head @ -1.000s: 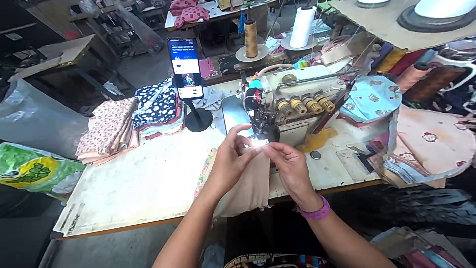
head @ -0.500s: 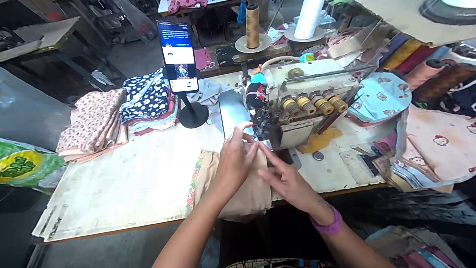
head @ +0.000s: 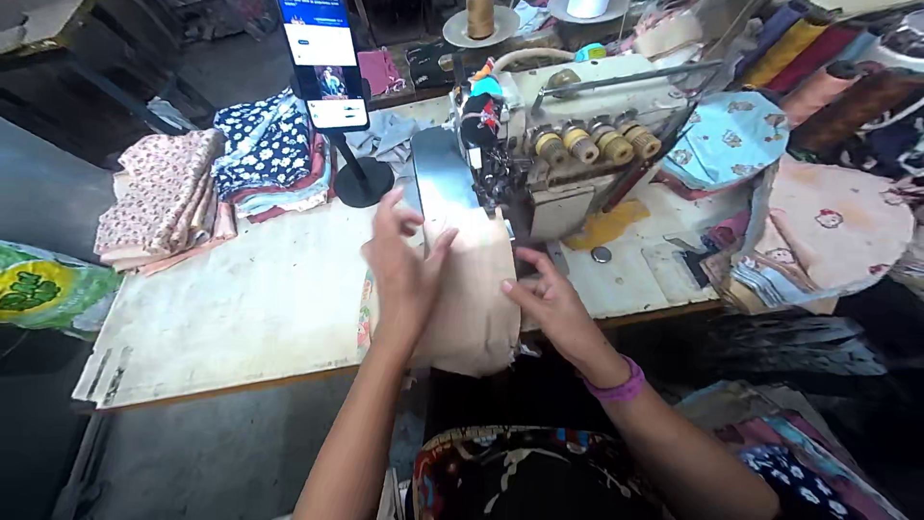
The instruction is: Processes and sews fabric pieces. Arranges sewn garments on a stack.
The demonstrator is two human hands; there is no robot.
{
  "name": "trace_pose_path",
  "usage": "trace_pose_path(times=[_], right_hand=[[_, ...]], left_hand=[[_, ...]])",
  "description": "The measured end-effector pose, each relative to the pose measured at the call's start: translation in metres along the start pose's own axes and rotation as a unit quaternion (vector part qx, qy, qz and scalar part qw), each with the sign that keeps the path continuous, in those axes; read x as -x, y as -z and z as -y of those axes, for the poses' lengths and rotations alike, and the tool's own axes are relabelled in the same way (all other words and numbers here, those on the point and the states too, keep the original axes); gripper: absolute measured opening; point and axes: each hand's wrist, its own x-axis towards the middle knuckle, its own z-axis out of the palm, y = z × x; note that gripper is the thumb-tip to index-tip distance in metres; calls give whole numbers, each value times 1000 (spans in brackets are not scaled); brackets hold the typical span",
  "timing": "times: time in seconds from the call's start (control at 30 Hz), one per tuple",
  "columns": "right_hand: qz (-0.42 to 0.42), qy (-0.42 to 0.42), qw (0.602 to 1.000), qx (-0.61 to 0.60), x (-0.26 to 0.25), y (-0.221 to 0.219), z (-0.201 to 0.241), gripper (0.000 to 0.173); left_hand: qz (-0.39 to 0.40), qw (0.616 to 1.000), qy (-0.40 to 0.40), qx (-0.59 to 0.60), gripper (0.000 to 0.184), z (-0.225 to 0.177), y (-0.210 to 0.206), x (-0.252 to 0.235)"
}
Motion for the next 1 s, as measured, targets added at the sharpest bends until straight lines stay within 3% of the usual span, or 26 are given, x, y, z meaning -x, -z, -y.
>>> trace_pose_path(times=[0.1, 0.17, 0.23, 0.3, 0.37, 0.43, 0.5, 0.6, 0.73, 0.77, 0.83, 0.87, 0.93, 1.0], right_hand=[[60, -63, 996, -4, 26, 2, -27, 17], [52, -78, 996, 11, 34, 1, -39, 17], [22, -73, 997, 34, 43, -1, -40, 16], [-5, -30, 998, 58, 61, -2, -22, 12], [-9, 18, 998, 66, 73, -1, -4, 13], [-6, 3, 999, 42, 67, -3, -13, 14], [1, -36, 999, 19, 56, -7, -34, 15], [8, -28, 999, 43, 46, -8, -51, 15], [13, -20, 999, 38, 52, 2, -47, 15], [25, -17, 999, 22, 57, 4, -36, 27], [39, -8, 999, 10, 58, 7, -16, 55], [33, 4, 999, 15, 53, 7, -10, 61], [13, 18, 999, 29, 39, 7, -7, 63], [6, -4, 999, 40, 35, 9, -12, 53]], left_hand=[[-50, 994, 87, -37, 81, 38, 19, 85], [-36, 989, 139, -35, 68, 53, 18, 121], [-13, 990, 141, -30, 56, 54, 28, 131], [-18, 994, 100, -45, 50, 53, 54, 126], [-76, 993, 49, -82, 46, 55, 86, 115], [-96, 989, 58, -99, 48, 54, 97, 104], [-61, 991, 71, -96, 47, 58, 84, 95], [-27, 996, 63, -64, 44, 49, 47, 76], [33, 987, -158, -25, 36, 5, -8, 32], [68, 981, -177, -29, 38, 0, -14, 18], [135, 978, -156, -39, 42, 4, -18, -10], [147, 979, -140, -32, 44, 10, -17, -20], [126, 988, -84, -22, 46, 15, -4, -20], [38, 999, -27, -28, 54, 17, 19, 23]])
